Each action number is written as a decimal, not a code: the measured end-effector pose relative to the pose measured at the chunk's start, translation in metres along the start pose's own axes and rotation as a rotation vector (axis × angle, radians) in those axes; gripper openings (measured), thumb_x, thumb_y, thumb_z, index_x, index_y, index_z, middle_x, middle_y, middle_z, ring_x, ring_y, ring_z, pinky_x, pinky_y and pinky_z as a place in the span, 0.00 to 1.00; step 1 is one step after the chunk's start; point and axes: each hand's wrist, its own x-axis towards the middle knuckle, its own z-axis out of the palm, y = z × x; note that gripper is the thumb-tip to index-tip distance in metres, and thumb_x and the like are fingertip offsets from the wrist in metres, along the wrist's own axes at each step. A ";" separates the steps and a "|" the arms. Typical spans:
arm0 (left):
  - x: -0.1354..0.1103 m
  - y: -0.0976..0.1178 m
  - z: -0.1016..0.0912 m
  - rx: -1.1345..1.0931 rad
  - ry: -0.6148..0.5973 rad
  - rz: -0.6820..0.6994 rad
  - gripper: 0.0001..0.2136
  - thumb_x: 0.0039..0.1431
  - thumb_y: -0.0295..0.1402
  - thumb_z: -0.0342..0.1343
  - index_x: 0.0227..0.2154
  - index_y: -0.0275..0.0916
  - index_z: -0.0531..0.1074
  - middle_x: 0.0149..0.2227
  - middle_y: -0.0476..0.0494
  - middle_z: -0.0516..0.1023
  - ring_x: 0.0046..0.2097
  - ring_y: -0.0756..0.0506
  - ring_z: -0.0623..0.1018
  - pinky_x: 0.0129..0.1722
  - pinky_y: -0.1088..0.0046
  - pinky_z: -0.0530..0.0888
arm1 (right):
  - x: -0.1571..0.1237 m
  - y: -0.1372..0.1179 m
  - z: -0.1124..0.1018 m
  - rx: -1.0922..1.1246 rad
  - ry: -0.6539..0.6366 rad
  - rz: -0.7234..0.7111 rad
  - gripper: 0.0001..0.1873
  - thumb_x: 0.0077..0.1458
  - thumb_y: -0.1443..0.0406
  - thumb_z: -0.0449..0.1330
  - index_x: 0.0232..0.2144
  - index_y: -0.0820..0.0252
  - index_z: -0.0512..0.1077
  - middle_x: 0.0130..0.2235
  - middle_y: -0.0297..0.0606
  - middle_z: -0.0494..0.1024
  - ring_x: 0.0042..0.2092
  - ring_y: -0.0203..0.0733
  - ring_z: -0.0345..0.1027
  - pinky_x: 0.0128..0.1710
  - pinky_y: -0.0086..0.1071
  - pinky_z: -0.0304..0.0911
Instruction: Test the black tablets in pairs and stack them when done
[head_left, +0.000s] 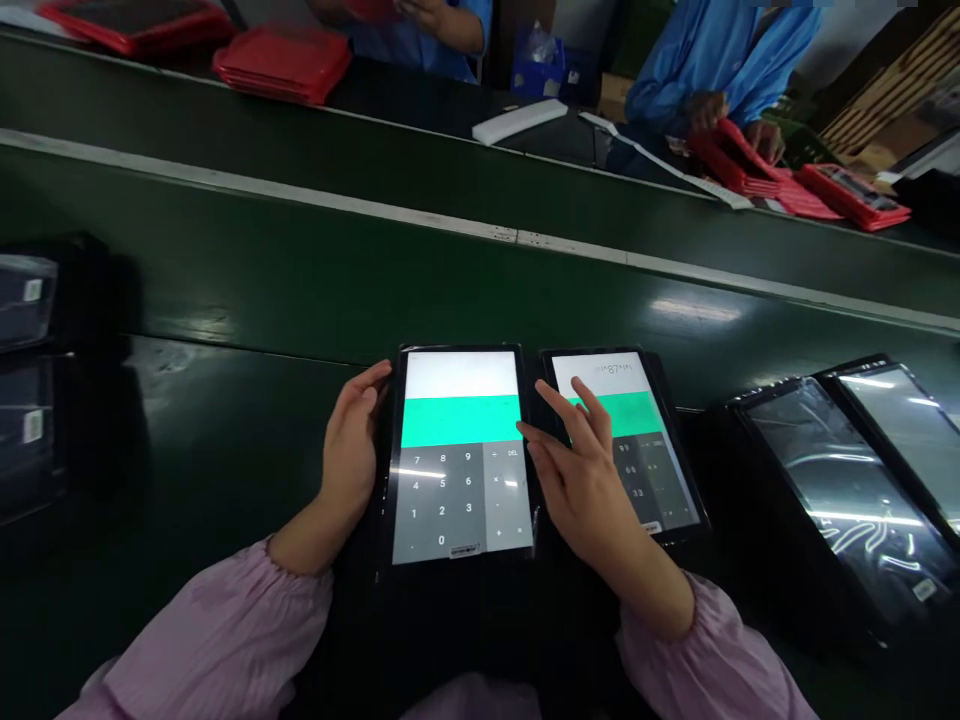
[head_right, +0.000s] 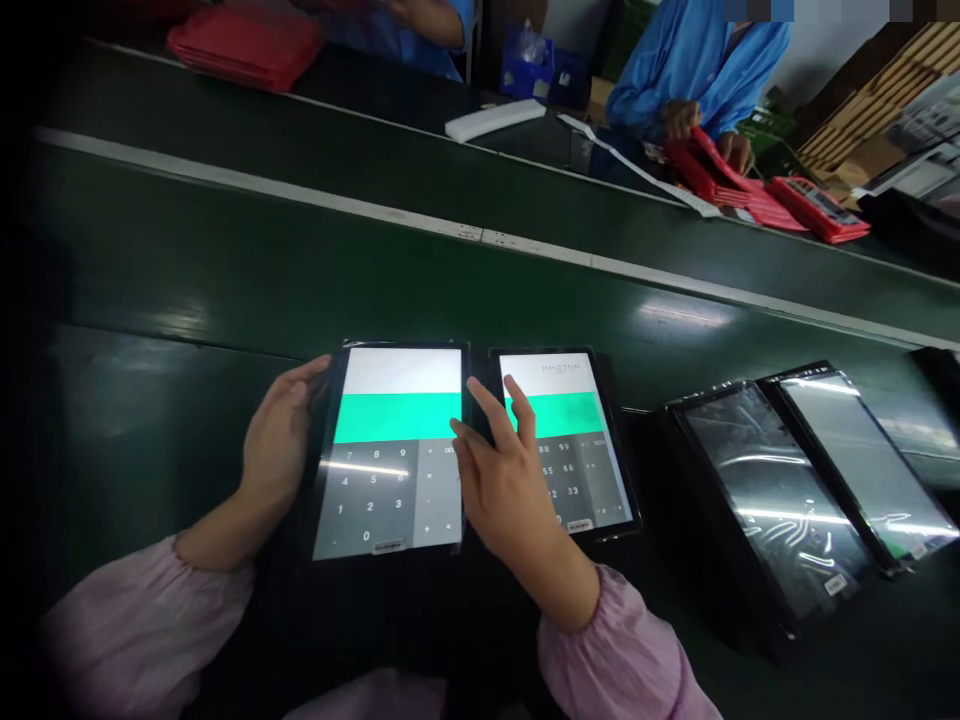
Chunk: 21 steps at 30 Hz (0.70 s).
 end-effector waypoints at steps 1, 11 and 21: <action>-0.002 -0.001 -0.002 0.009 -0.013 -0.007 0.13 0.62 0.45 0.60 0.44 0.44 0.81 0.54 0.40 0.84 0.64 0.35 0.78 0.68 0.53 0.71 | 0.004 -0.006 0.006 -0.002 -0.031 -0.008 0.21 0.76 0.65 0.51 0.55 0.54 0.83 0.71 0.44 0.71 0.76 0.65 0.53 0.66 0.65 0.71; -0.009 0.003 -0.011 0.154 -0.128 -0.058 0.18 0.64 0.44 0.55 0.52 0.45 0.79 0.63 0.41 0.79 0.70 0.35 0.72 0.72 0.51 0.66 | 0.014 -0.003 0.025 -0.104 0.051 -0.011 0.21 0.76 0.64 0.50 0.47 0.56 0.85 0.66 0.43 0.77 0.74 0.65 0.58 0.65 0.66 0.71; -0.003 0.001 -0.022 0.197 -0.294 -0.076 0.30 0.54 0.39 0.61 0.62 0.47 0.73 0.72 0.42 0.67 0.77 0.32 0.60 0.77 0.46 0.54 | 0.013 -0.008 0.026 -0.081 0.084 -0.042 0.20 0.75 0.66 0.51 0.47 0.61 0.85 0.64 0.48 0.78 0.73 0.66 0.60 0.63 0.65 0.73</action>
